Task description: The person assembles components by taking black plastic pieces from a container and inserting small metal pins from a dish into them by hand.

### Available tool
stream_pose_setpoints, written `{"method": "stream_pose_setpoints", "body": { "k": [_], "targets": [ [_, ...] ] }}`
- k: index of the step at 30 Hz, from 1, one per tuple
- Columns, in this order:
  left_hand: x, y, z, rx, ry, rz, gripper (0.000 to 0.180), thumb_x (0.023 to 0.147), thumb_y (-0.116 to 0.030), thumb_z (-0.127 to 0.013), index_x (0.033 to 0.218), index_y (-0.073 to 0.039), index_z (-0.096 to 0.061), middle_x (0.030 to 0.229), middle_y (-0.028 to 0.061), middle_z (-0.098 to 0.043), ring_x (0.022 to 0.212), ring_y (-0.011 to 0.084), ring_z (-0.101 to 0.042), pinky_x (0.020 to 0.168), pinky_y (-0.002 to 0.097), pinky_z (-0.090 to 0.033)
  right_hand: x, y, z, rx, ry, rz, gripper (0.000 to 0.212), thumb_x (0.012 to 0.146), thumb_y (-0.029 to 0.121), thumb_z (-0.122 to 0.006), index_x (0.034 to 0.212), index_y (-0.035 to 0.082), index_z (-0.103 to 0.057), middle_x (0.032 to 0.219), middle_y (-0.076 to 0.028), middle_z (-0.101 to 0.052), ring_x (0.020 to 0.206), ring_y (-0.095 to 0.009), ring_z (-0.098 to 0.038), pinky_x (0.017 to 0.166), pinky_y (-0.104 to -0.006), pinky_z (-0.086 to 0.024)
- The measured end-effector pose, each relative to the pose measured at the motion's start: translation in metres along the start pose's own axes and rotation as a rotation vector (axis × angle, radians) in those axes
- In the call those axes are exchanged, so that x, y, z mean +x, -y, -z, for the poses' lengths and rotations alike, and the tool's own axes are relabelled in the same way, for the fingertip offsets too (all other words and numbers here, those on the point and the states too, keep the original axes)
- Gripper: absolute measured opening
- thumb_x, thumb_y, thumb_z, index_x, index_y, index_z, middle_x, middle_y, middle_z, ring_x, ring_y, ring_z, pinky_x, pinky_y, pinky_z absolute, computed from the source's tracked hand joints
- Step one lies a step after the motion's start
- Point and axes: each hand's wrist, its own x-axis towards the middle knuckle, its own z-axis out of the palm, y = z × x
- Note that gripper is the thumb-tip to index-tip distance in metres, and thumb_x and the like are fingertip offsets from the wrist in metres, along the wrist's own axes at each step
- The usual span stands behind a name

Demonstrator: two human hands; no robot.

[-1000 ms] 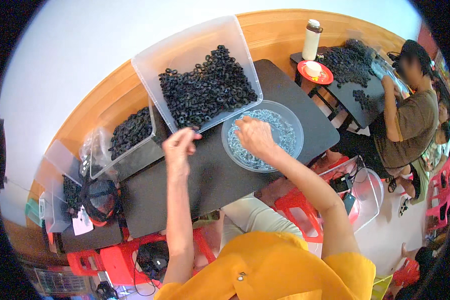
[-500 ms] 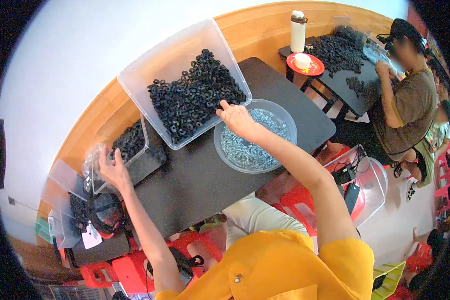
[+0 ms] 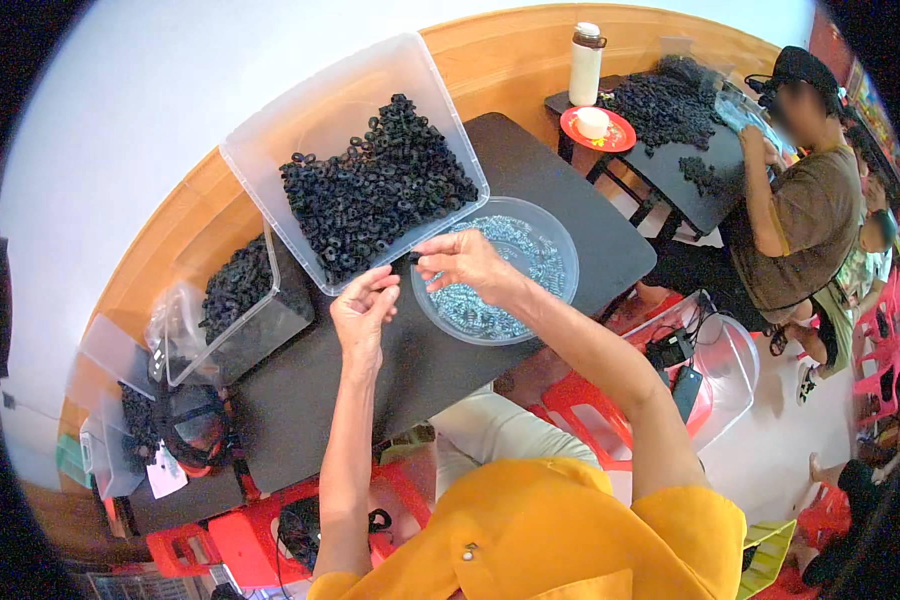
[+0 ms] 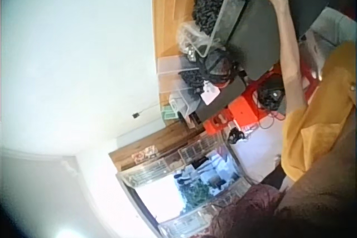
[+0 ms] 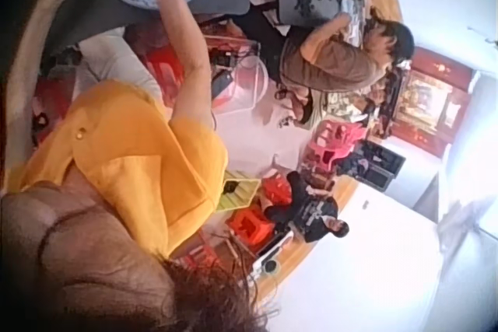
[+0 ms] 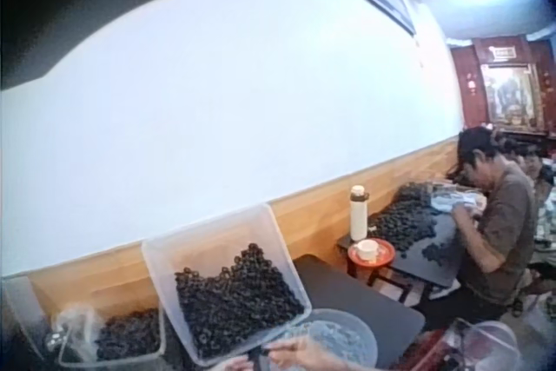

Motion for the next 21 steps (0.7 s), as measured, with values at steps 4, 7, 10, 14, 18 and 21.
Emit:
{"method": "stream_pose_setpoints", "body": {
  "k": [4,7,10,14,18,21],
  "targets": [
    [-0.003,0.006,-0.017,-0.059,0.049,-0.033,0.029,0.073,-0.002,-0.068,0.101,-0.001,-0.061,0.084,0.0022,-0.061,0.057,0.0034,-0.05,0.049,0.016,-0.038,-0.016,-0.01,-0.012,0.032,-0.027,0.022,0.023,0.08,0.009,-0.061,0.101,-0.003,-0.061,0.083,-0.009,-0.062,0.073,-0.014,-0.06,0.062,-0.0296,-0.054],
    [-0.008,0.013,-0.017,-0.074,-0.01,-0.024,0.023,0.076,-0.003,-0.067,0.098,-0.002,-0.063,0.076,-0.0021,-0.057,0.057,0.0035,-0.048,0.05,0.0161,-0.037,-0.021,-0.022,-0.027,-0.053,-0.081,0.091,0.021,0.081,0.007,-0.059,0.099,-0.003,-0.062,0.079,-0.008,-0.062,0.07,-0.013,-0.059,0.057,-0.027,-0.053],
    [-0.011,0.016,-0.014,-0.107,-0.007,-0.009,0.016,0.078,-0.003,-0.065,0.094,-0.001,-0.063,0.077,-0.0006,-0.059,0.06,0.0045,-0.052,0.051,0.017,-0.04,-0.029,-0.026,-0.031,-0.197,-0.149,0.11,0.018,0.079,0.006,-0.059,0.095,-0.002,-0.064,0.075,-0.009,-0.063,0.066,-0.015,-0.061,0.057,-0.0287,-0.052],
    [-0.005,0.011,-0.001,-0.149,0.003,0.035,0.016,0.08,-0.001,-0.061,0.096,0.001,-0.061,0.087,0.0093,-0.064,0.068,0.012,-0.061,0.059,0.0212,-0.05,-0.037,-0.009,0.003,-0.856,-0.339,0.43,0.016,0.072,0.007,-0.06,0.088,0.004,-0.065,0.077,-0.015,-0.063,0.069,-0.026,-0.063,0.062,-0.0346,-0.049],
    [0.011,0.016,0.008,-0.125,0.013,0.01,0.018,0.081,-0.001,-0.061,0.098,0.002,-0.061,0.088,0.0115,-0.064,0.069,0.0141,-0.062,0.062,0.0235,-0.051,-0.039,0.013,0.06,-1.215,-0.52,0.312,0.013,0.071,0.007,-0.059,0.081,0.005,-0.066,0.08,-0.016,-0.063,0.074,-0.031,-0.062,0.066,-0.0387,-0.049],
    [0.021,0.038,0.012,-0.129,0.029,-0.031,0.02,0.081,-0.002,-0.061,0.1,0.002,-0.061,0.088,0.0108,-0.064,0.069,0.014,-0.061,0.062,0.0236,-0.051,-0.039,0.01,0.075,-1.327,-0.534,0.176,0.014,0.069,0.007,-0.06,0.081,0.006,-0.066,0.079,-0.016,-0.063,0.077,-0.032,-0.061,0.069,-0.0405,-0.048]
  ]
}}
